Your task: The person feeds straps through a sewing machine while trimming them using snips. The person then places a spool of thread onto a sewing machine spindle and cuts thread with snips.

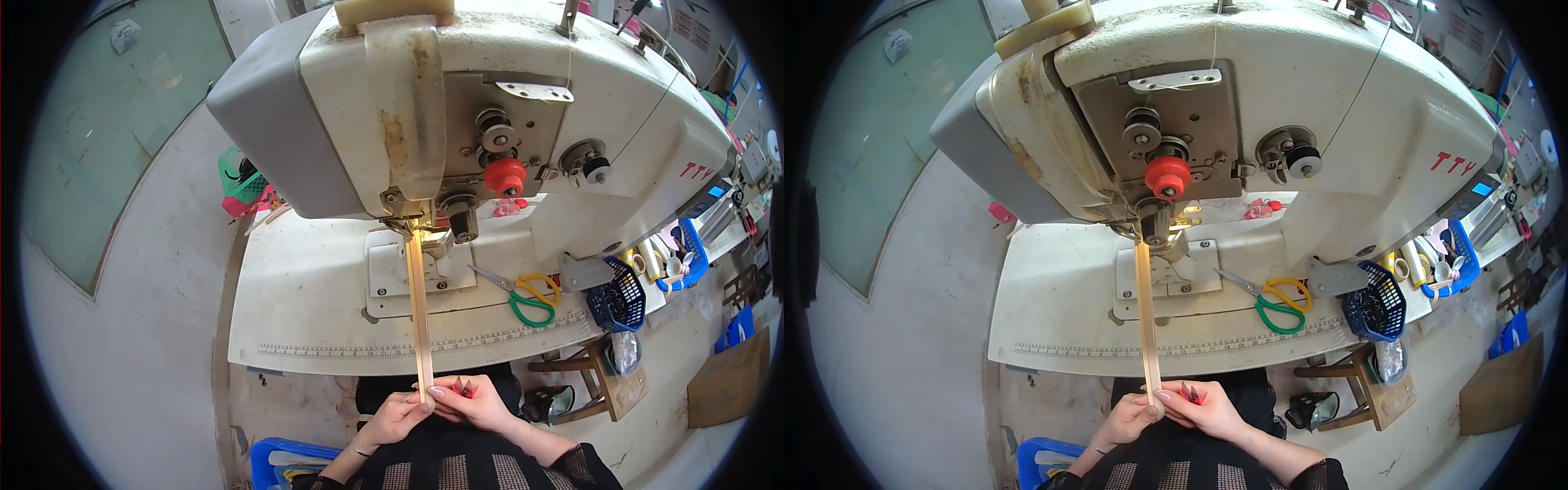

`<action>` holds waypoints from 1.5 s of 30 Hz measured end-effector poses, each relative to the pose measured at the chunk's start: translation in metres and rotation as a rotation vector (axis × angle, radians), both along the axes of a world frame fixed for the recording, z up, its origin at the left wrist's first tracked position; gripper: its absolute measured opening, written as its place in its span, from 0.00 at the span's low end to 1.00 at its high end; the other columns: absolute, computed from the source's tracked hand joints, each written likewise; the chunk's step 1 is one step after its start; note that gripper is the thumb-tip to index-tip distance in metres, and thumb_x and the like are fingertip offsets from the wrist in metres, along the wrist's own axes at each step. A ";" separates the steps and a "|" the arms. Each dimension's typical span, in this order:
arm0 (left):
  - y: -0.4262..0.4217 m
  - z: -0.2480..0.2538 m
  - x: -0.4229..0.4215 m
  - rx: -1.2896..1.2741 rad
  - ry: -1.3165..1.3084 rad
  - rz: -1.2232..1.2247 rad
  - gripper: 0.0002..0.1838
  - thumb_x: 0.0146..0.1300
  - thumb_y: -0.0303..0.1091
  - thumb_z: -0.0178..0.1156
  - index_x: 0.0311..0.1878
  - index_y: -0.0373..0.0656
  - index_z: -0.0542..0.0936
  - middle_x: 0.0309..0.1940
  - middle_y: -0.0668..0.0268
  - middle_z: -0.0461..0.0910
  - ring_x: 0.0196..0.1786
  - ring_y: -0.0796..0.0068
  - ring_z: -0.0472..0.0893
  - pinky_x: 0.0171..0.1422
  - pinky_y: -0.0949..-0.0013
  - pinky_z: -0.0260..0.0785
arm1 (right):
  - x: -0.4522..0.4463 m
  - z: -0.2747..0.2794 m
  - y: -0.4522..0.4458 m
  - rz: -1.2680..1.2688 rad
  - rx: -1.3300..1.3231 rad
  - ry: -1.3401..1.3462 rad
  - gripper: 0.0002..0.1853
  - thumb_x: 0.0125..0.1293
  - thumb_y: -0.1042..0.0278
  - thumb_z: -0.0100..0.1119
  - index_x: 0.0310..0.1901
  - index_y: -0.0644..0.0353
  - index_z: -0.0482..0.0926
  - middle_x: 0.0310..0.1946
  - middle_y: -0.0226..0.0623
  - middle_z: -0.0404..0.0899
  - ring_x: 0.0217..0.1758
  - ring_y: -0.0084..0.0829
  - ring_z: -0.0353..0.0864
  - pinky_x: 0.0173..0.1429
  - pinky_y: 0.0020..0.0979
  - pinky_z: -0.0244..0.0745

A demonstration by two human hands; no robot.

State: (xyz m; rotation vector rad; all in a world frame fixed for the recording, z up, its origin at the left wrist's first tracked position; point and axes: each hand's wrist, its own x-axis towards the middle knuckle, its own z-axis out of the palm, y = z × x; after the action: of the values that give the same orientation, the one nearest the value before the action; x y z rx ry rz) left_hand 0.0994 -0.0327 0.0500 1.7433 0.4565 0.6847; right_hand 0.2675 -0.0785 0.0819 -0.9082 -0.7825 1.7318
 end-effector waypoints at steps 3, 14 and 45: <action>0.000 0.001 0.001 0.007 -0.017 0.008 0.14 0.65 0.35 0.48 0.29 0.34 0.72 0.21 0.61 0.70 0.24 0.66 0.72 0.31 0.70 0.63 | 0.000 -0.005 0.000 0.002 0.004 0.013 0.14 0.66 0.70 0.47 0.48 0.69 0.74 0.20 0.25 0.69 0.18 0.13 0.59 0.21 0.16 0.52; 0.000 -0.001 0.001 -0.010 -0.016 -0.005 0.14 0.65 0.35 0.48 0.28 0.34 0.72 0.20 0.62 0.68 0.22 0.67 0.70 0.30 0.70 0.62 | 0.000 -0.002 -0.001 -0.003 -0.005 0.008 0.14 0.66 0.70 0.47 0.48 0.69 0.73 0.17 0.24 0.66 0.18 0.13 0.58 0.21 0.16 0.50; 0.000 0.000 0.003 0.011 -0.008 -0.007 0.15 0.65 0.36 0.48 0.28 0.34 0.72 0.20 0.62 0.69 0.23 0.66 0.71 0.30 0.70 0.63 | 0.002 -0.007 -0.003 0.001 0.002 0.027 0.14 0.66 0.69 0.48 0.48 0.68 0.74 0.17 0.25 0.67 0.18 0.13 0.59 0.21 0.16 0.51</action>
State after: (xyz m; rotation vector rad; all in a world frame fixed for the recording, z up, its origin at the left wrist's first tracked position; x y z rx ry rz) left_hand 0.1019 -0.0331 0.0502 1.7516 0.4415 0.6900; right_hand 0.2696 -0.0813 0.0749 -0.8814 -0.7678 1.7405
